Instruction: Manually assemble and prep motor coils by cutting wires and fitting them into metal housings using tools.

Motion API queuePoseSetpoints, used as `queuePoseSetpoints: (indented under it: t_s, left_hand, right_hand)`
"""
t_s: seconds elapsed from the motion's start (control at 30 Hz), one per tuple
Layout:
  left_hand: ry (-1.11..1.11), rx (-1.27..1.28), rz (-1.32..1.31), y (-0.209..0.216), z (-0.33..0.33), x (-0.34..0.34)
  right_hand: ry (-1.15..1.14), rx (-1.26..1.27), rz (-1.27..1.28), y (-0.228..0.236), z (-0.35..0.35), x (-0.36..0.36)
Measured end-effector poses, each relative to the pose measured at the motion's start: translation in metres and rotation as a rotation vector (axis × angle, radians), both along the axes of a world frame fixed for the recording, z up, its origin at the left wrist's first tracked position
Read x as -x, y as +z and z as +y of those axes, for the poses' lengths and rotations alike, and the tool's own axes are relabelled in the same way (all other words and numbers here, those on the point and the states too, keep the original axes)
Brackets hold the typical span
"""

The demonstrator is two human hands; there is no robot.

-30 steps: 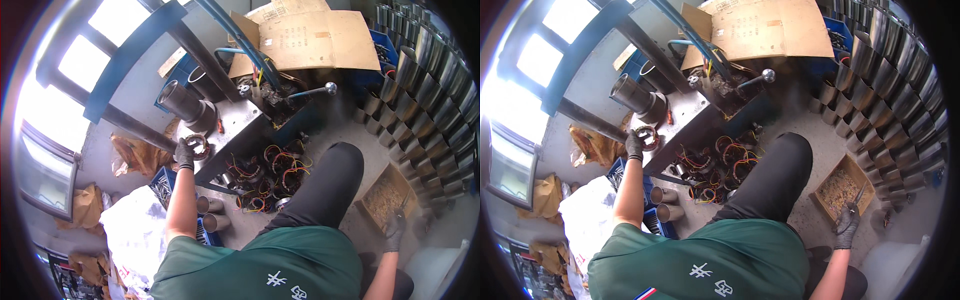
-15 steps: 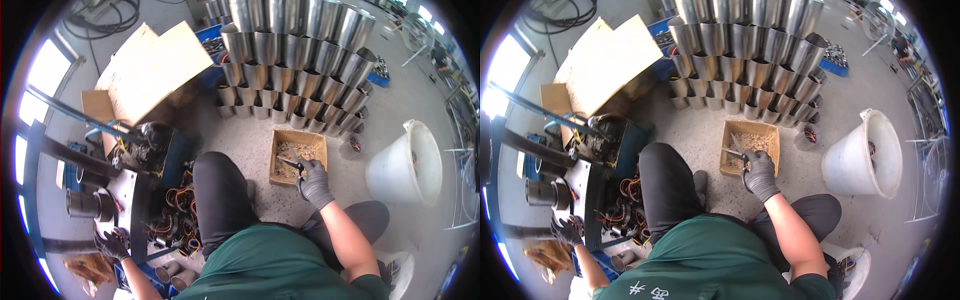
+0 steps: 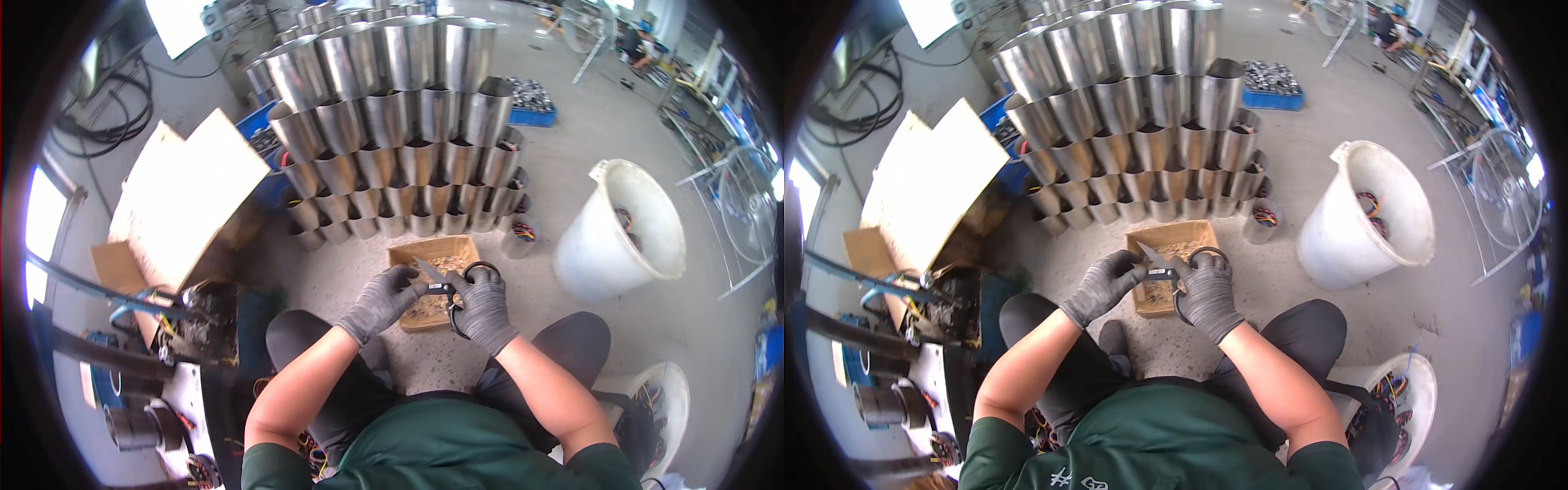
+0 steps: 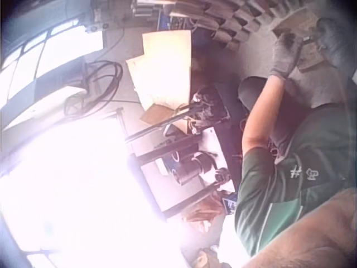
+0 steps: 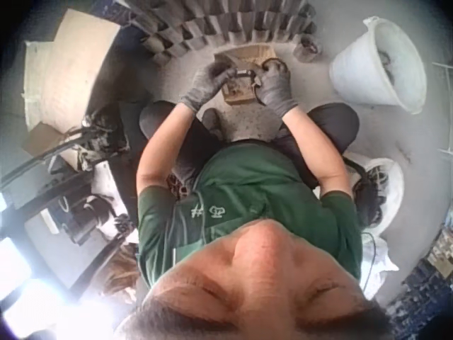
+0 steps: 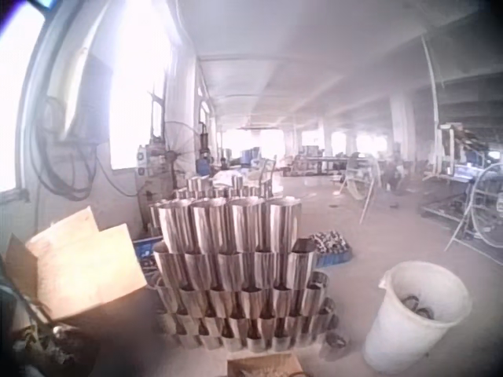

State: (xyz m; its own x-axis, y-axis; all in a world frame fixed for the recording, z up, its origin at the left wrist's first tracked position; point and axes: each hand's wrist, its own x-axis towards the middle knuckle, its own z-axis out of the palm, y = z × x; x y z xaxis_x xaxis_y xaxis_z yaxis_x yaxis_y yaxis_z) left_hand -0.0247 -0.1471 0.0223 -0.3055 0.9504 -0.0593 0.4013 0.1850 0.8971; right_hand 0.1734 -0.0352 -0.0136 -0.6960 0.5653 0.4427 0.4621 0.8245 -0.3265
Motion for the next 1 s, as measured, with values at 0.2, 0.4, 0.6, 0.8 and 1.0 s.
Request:
queuePoseSetpoints:
  t_s: [0.2, 0.4, 0.6, 0.8, 1.0]
  left_hand:
    - [-0.063, 0.196, -0.249, -0.052, 0.050, -0.013]
    - [0.175, 0.052, -0.220, -0.079, 0.077, 0.005]
    - [0.139, -0.065, -0.140, -0.108, 0.091, 0.012]
    - [0.019, 0.079, -0.516, -0.076, 0.089, -0.011]
    - [0.034, 0.058, -0.519, -0.087, 0.091, -0.008]
  right_hand:
    - [-0.119, -0.009, -0.064, -0.009, 0.016, -0.031]
    - [-0.175, 0.040, -0.084, -0.013, 0.023, -0.042]
    - [-0.224, 0.102, -0.117, -0.012, 0.033, -0.052]
    - [-0.187, 0.059, -0.086, -0.014, 0.034, -0.049]
    - [-0.175, -0.022, -0.100, -0.003, 0.044, -0.042]
